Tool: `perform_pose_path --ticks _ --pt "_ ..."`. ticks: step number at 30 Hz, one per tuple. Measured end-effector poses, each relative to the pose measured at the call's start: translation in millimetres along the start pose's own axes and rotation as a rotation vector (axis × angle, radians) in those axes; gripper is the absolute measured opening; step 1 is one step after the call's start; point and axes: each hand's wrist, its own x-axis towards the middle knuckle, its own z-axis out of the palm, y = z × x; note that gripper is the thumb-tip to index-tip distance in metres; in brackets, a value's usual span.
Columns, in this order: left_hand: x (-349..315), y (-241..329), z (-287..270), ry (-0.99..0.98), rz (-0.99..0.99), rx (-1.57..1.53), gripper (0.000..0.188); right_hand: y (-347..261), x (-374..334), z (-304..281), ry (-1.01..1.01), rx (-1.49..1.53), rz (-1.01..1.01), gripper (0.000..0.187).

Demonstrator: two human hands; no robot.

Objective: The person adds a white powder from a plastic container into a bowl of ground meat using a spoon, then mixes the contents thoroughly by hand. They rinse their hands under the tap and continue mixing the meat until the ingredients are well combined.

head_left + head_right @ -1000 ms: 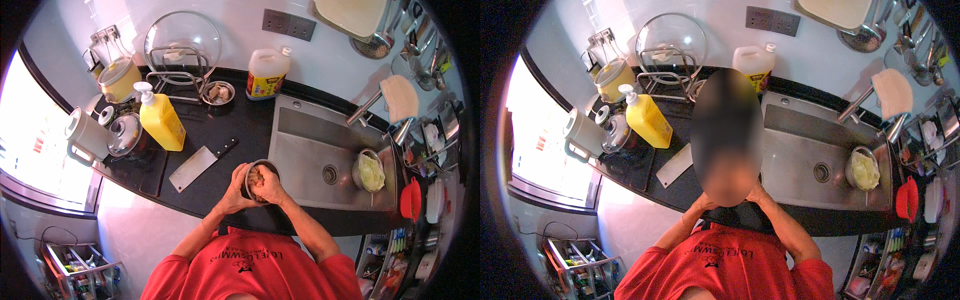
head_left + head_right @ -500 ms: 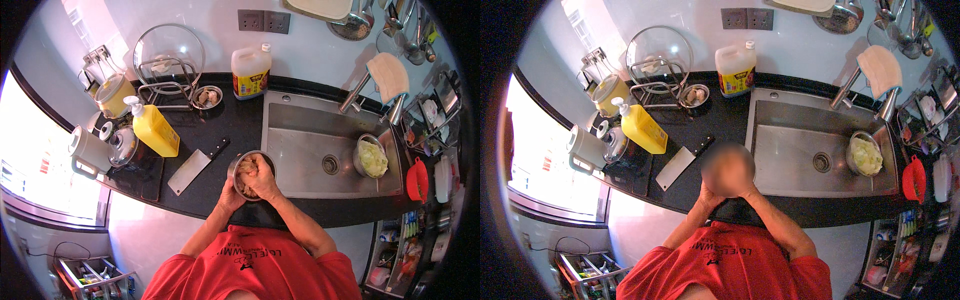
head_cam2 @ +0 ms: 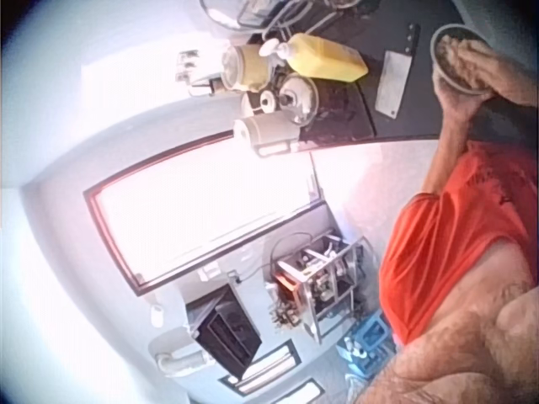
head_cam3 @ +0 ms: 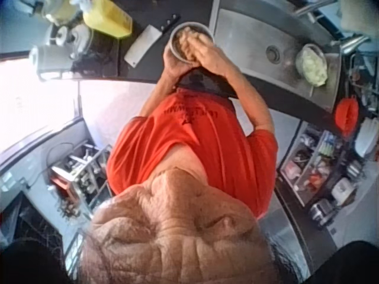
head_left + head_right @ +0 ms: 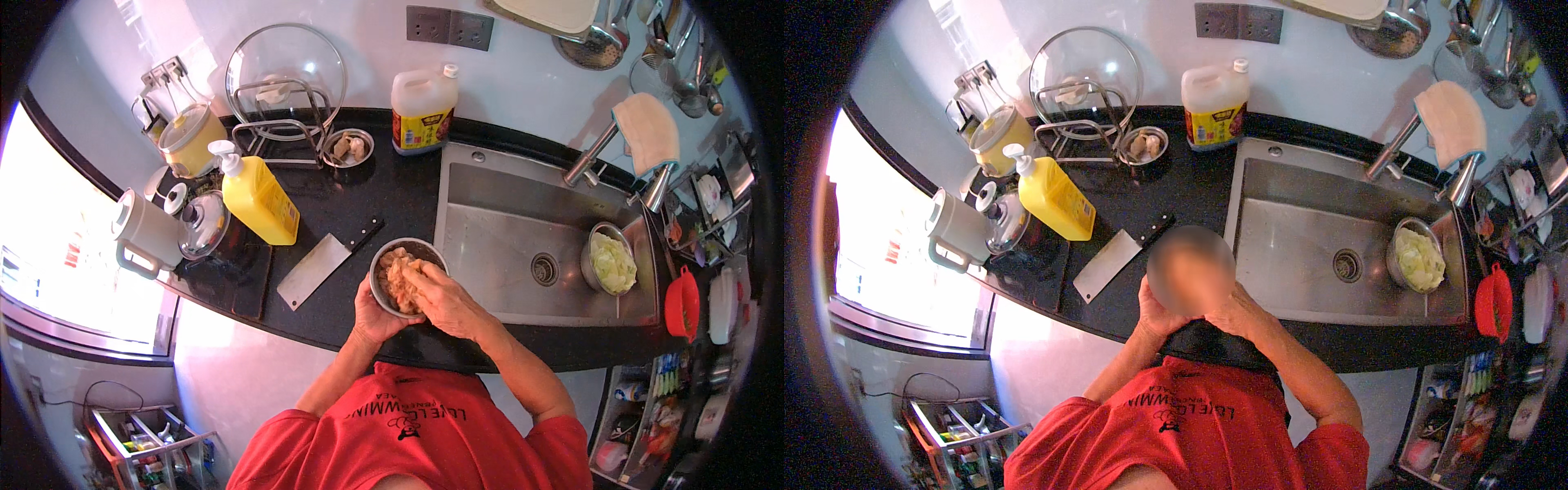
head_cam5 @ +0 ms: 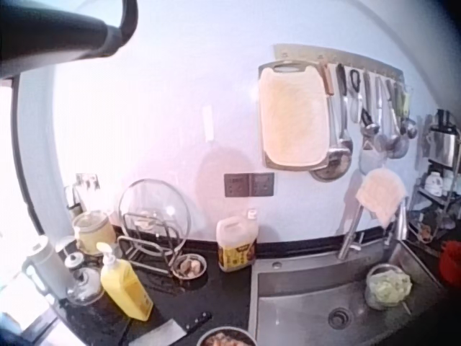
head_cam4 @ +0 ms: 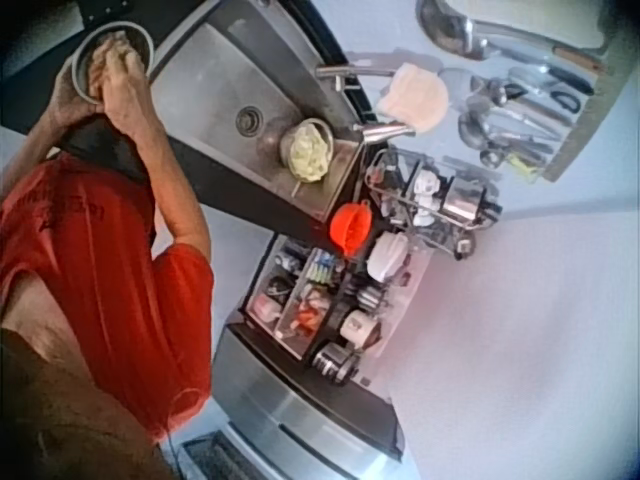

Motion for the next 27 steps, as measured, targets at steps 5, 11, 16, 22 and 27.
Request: perform_pose_path --ticks 5,11,16,22,27 --pt "-8 -1 -9 0.022 -0.009 0.113 0.074 -24 3 6 0.099 -0.346 -0.275 0.018" --pt "-11 -9 10 0.096 0.023 0.26 0.075 -10 7 34 0.245 -0.43 -0.207 0.012" --pt "-8 -4 -11 0.017 -0.04 0.035 0.059 4 24 35 0.06 -0.261 0.109 0.028" --pt "-4 9 7 0.057 0.136 -0.003 0.061 -21 13 2 0.066 -0.129 0.237 0.061" --pt "-3 10 -6 -0.011 0.1 0.264 0.065 2 17 14 -0.092 -0.028 0.209 0.072"
